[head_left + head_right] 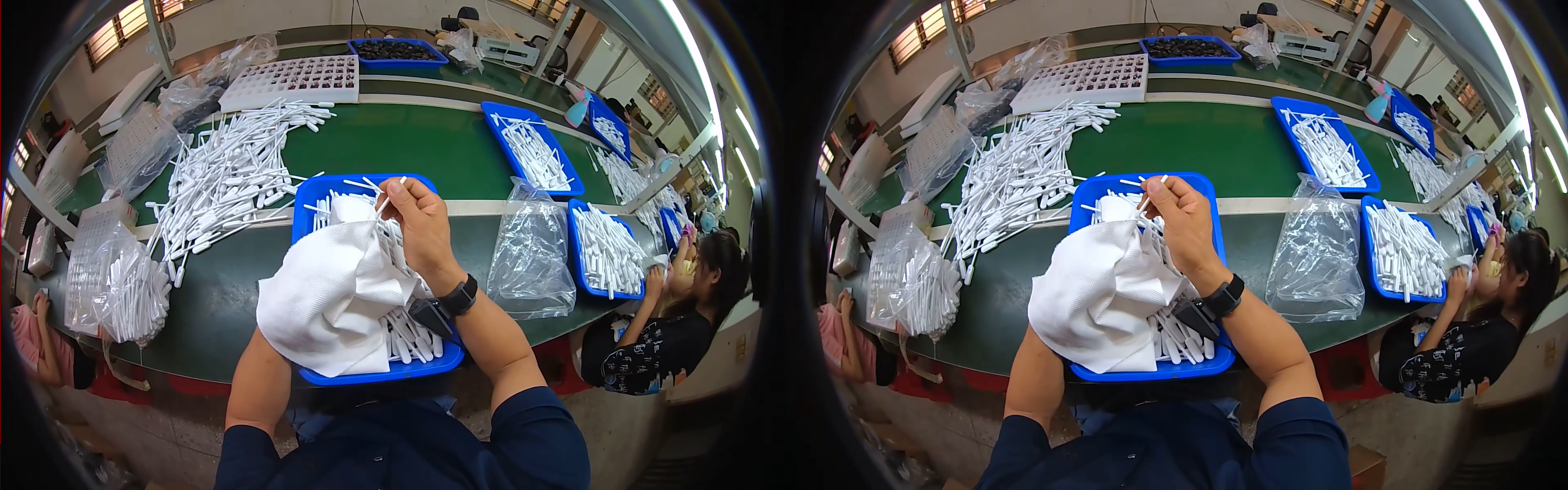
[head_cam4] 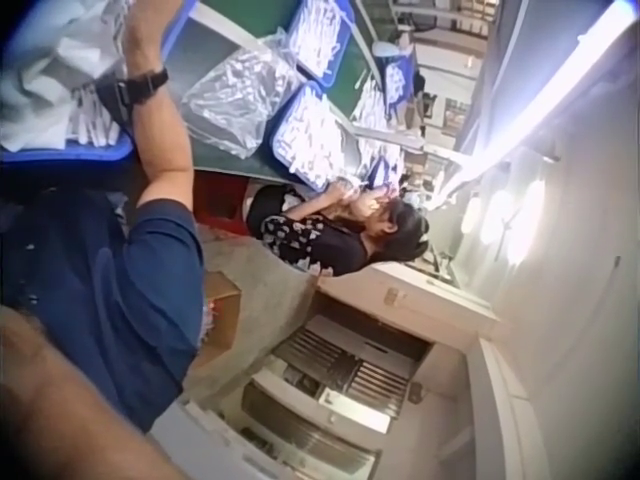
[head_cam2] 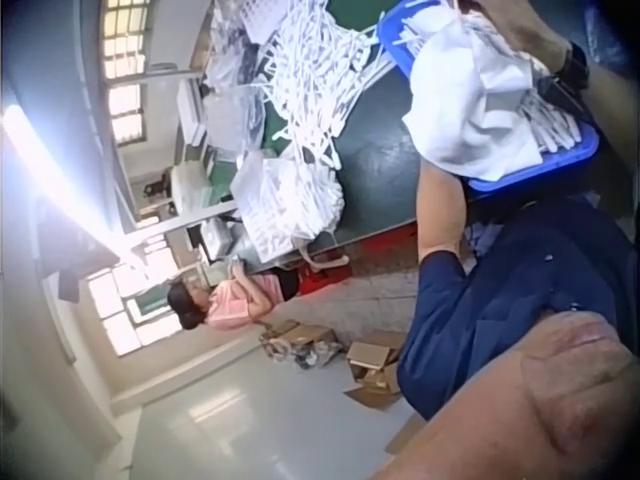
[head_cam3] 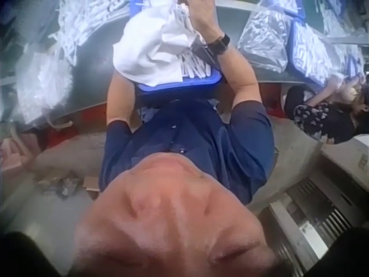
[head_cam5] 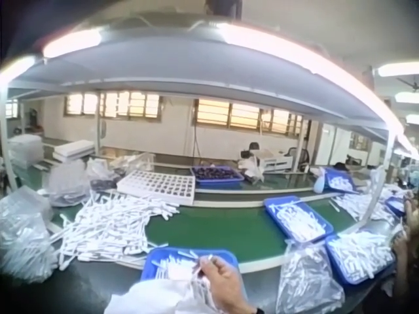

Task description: Clean and inspect small white plastic tubes using a cloth at a manual workstation.

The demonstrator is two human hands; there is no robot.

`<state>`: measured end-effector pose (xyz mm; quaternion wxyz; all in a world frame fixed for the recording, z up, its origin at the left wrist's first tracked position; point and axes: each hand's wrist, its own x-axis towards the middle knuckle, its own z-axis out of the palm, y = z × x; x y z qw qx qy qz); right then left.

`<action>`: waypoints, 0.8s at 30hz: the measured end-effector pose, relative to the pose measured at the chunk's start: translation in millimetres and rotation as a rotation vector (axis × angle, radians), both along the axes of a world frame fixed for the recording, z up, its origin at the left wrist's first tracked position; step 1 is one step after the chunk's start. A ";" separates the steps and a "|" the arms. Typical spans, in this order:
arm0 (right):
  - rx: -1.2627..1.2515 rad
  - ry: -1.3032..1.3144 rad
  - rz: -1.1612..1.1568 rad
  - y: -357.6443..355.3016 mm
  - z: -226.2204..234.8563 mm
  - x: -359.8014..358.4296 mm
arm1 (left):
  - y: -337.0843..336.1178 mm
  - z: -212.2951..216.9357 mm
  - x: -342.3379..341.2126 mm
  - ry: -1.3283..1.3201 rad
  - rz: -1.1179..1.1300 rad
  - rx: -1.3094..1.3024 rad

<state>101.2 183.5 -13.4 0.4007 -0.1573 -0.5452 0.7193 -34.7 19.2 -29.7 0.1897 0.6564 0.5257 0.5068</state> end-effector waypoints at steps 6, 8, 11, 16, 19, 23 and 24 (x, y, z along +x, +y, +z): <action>0.009 0.030 0.001 -0.1 -0.4 -0.1 | -3.0 4.0 6.9 -0.215 -0.024 -0.139; 0.013 0.038 -0.008 0.7 -1.2 -0.8 | -5.0 7.9 12.7 -0.465 -0.018 -0.203; 0.023 0.053 -0.027 1.5 -0.4 -0.7 | 3.7 4.2 14.5 -0.549 -0.032 -0.215; -0.074 0.083 -0.087 0.8 1.7 -0.9 | 22.7 17.1 20.3 -0.714 -0.020 -0.274; -0.094 0.087 -0.100 1.0 1.5 -1.8 | 24.6 40.5 34.5 -0.855 0.034 -0.395; -0.200 0.034 -0.042 3.1 0.3 -1.4 | 16.1 50.7 39.3 -0.803 0.100 -0.514; -0.206 0.003 -0.042 4.3 0.3 -1.1 | 12.3 47.5 38.1 -0.712 0.086 -0.497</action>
